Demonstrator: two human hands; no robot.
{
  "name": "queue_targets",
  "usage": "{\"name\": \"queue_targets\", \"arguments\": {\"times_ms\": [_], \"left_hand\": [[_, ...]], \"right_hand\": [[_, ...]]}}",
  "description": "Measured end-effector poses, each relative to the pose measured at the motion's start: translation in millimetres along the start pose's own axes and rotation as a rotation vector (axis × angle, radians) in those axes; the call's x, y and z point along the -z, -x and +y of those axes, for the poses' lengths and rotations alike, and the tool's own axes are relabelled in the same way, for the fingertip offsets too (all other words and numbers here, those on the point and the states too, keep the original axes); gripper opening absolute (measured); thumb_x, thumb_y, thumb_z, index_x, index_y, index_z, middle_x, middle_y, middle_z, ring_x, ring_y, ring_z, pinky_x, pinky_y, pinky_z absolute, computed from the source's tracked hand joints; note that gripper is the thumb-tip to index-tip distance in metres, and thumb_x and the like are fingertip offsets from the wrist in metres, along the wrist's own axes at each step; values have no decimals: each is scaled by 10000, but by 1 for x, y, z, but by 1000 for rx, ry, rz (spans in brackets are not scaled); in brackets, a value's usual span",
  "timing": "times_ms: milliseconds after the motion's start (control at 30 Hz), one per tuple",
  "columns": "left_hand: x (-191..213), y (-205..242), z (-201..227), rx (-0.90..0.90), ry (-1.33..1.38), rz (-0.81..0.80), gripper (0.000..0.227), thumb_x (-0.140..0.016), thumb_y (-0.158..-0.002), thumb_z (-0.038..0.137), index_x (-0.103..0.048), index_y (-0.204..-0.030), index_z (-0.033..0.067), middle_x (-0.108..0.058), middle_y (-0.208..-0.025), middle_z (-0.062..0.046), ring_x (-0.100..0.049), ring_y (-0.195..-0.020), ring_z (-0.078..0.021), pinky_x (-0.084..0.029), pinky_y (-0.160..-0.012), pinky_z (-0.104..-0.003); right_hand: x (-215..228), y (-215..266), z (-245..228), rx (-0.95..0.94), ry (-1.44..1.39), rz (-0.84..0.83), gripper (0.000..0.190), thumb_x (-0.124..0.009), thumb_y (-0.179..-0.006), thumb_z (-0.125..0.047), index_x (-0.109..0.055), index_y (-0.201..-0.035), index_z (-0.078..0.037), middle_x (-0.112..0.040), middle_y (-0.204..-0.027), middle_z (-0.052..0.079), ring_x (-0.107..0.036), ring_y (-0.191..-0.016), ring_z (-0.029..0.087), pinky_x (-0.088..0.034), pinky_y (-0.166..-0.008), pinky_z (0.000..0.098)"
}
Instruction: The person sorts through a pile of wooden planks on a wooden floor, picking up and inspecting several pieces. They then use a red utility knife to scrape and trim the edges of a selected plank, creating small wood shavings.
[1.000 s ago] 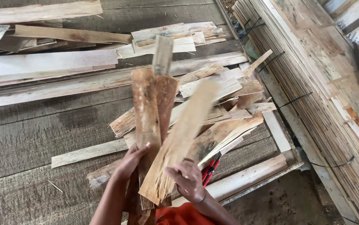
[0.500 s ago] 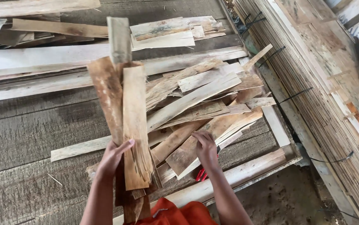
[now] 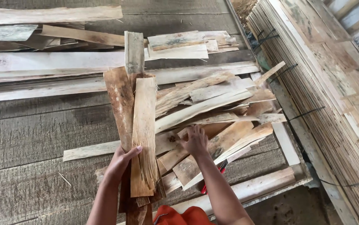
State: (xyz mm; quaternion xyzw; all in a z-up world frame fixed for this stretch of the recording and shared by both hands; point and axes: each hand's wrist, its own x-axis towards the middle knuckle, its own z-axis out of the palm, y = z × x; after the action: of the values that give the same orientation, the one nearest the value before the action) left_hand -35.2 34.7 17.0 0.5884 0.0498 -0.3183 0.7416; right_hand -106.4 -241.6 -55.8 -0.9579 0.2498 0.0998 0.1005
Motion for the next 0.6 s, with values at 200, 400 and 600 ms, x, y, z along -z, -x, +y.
{"name": "queue_targets", "arguments": {"times_ms": [200,400,600], "left_hand": [[-3,-5,13,14,-34,7,416,-828,-823,153,-649,-1171,11,-667,-945,-164,-646,-877,-268,-533,-841,-481],[8,-11,17,-19,-71,37,454,-825,-828,190,-620,-1195,20,-646,-990,-173,-617,-930,-274,-515,-876,-505],[16,-6,22,-42,-91,78,484,-831,-816,211,-623,-1217,38,-629,-997,-157,-595,-954,-258,-506,-886,-489]], "right_hand": [[-80,-46,22,96,124,267,417,-715,-725,-516,-620,-967,-189,-531,-1056,75,-549,-1083,328,-544,-765,489],[-85,-55,20,127,21,144,244,-641,-725,-271,-599,-941,-166,-560,-994,73,-619,-962,319,-566,-732,463],[-66,-53,-19,364,217,-111,379,-687,-783,-372,-607,-1121,-219,-608,-1155,46,-579,-1123,311,-455,-952,537]]}}
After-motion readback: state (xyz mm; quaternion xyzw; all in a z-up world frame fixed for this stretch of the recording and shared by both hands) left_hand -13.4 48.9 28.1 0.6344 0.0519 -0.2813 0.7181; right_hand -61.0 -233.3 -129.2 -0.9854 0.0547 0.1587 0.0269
